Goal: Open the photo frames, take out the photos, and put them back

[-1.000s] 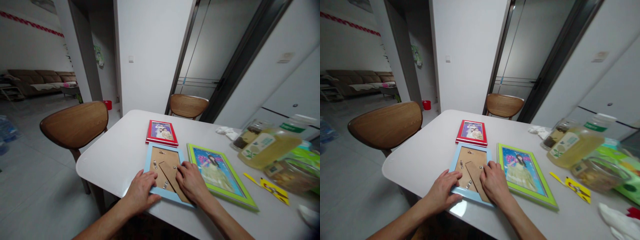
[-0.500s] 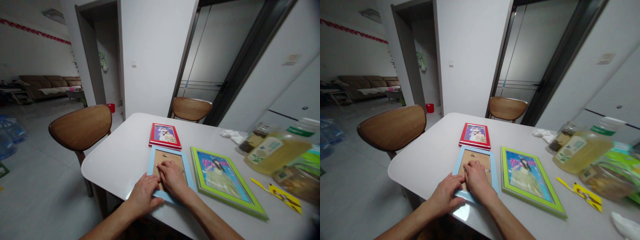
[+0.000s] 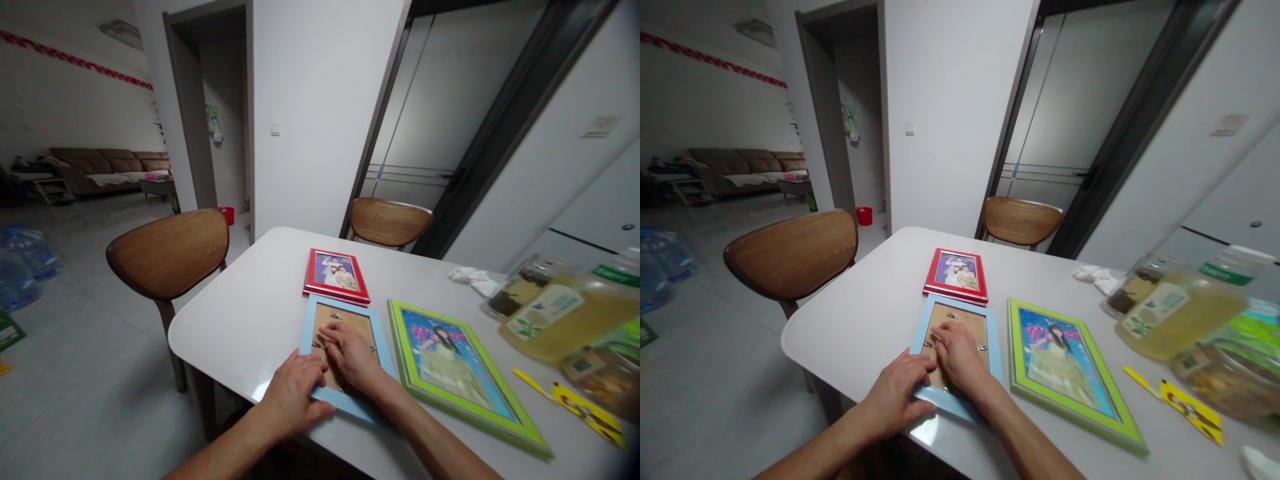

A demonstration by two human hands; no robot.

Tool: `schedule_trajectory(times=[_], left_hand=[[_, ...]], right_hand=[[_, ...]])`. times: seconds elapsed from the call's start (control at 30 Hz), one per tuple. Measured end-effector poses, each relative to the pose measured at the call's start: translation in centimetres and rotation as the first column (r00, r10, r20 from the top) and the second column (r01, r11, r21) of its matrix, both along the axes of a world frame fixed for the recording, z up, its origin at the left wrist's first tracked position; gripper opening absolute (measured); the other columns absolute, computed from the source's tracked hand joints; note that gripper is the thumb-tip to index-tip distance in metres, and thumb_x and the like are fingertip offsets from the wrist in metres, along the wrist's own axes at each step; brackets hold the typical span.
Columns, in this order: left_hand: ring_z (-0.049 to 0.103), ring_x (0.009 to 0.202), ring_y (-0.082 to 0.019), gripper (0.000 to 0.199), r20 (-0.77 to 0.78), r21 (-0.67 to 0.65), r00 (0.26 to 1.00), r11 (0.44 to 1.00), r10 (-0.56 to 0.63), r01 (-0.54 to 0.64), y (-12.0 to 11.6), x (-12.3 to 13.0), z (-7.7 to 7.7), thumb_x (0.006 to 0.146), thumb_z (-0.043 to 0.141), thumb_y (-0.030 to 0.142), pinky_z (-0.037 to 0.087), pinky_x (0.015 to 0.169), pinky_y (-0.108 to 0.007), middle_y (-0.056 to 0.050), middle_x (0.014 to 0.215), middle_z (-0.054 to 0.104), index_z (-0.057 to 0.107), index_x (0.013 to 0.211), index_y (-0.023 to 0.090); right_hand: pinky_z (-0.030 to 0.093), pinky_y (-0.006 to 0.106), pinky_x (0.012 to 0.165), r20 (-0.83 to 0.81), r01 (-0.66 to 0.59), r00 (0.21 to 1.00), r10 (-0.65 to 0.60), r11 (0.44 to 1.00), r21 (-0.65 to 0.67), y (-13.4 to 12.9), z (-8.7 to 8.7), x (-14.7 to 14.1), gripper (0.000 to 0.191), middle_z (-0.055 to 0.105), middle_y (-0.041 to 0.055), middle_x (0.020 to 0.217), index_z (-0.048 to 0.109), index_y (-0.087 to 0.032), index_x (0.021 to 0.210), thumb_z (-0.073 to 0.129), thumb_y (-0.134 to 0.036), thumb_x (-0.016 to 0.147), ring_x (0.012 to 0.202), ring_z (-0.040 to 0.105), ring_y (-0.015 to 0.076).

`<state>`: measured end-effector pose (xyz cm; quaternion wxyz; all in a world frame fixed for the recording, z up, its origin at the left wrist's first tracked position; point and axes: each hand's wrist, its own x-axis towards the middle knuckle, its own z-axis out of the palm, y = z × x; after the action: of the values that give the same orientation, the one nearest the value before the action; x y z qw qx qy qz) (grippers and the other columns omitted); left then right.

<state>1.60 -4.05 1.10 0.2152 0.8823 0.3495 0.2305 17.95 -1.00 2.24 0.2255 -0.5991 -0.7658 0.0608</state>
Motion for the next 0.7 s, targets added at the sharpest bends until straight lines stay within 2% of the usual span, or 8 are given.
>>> schedule_trajectory(times=[0.07,0.13,0.27,0.4,0.57,0.7], left_hand=[[0.046,0.104,-0.018,0.026,0.011,0.005,1.000,1.000,-0.005,0.005,0.0,-0.1,-0.2,0.062,0.066,0.029,0.020,0.098,-0.034,-0.002,0.110,0.055,0.051,0.082,0.020],[0.046,0.103,-0.017,0.025,0.012,0.002,1.000,1.000,-0.002,0.002,0.0,0.0,-0.3,0.063,0.065,0.029,0.020,0.098,-0.034,-0.001,0.109,0.055,0.051,0.082,0.020],[0.047,0.102,-0.018,0.026,0.015,-0.007,1.000,1.000,0.006,-0.006,0.0,0.1,-0.5,0.062,0.064,0.028,0.021,0.098,-0.036,-0.002,0.108,0.055,0.052,0.083,0.020],[0.047,0.102,-0.019,0.026,0.040,0.006,0.999,1.000,0.011,-0.011,0.0,0.2,-0.8,0.061,0.065,0.027,0.020,0.098,-0.037,-0.002,0.108,0.055,0.051,0.081,0.020],[0.047,0.100,-0.019,0.029,0.055,0.015,0.998,0.999,0.040,-0.041,0.0,0.5,-0.7,0.057,0.068,0.028,0.023,0.097,-0.037,-0.003,0.106,0.055,0.051,0.079,0.020],[0.049,0.096,-0.020,0.035,0.049,0.019,0.995,0.996,0.083,-0.084,-0.4,0.7,-0.8,0.053,0.071,0.026,0.025,0.096,-0.037,-0.003,0.102,0.056,0.051,0.080,0.019]], right_hand=[[0.036,0.025,0.072,-0.019,0.138,0.990,-0.138,0.990,0.003,1.5,0.0,1.1,0.029,0.061,0.0066,0.091,0.062,-0.017,0.091,0.037,-0.025,0.079,0.083,0.053,0.0149],[0.037,0.026,0.068,-0.015,0.242,0.970,-0.242,0.970,0.000,2.9,-0.2,2.1,0.030,0.063,0.0072,0.086,0.063,-0.016,0.087,0.038,-0.028,0.078,0.078,0.055,0.0159],[0.034,0.025,0.058,0.009,0.340,0.940,-0.340,0.939,-0.043,5.0,-0.9,2.8,0.026,0.064,0.0048,0.073,0.064,-0.020,0.072,0.042,-0.035,0.075,0.070,0.056,0.0165],[0.033,0.026,0.054,0.013,0.455,0.890,-0.457,0.884,-0.108,6.5,-1.4,2.9,0.026,0.064,0.0073,0.072,0.062,-0.019,0.067,0.045,-0.039,0.071,0.070,0.056,0.0188],[0.034,0.026,0.055,-0.037,0.521,0.844,-0.536,0.833,-0.187,7.7,-1.4,3.1,0.019,0.063,0.0075,0.070,0.060,-0.019,0.064,0.053,-0.036,0.065,0.070,0.056,0.0190],[0.036,0.027,0.057,-0.147,0.514,0.829,-0.540,0.838,-0.185,7.7,-0.9,2.6,0.017,0.063,0.0085,0.066,0.059,-0.017,0.060,0.054,-0.033,0.063,0.069,0.056,0.0196]])
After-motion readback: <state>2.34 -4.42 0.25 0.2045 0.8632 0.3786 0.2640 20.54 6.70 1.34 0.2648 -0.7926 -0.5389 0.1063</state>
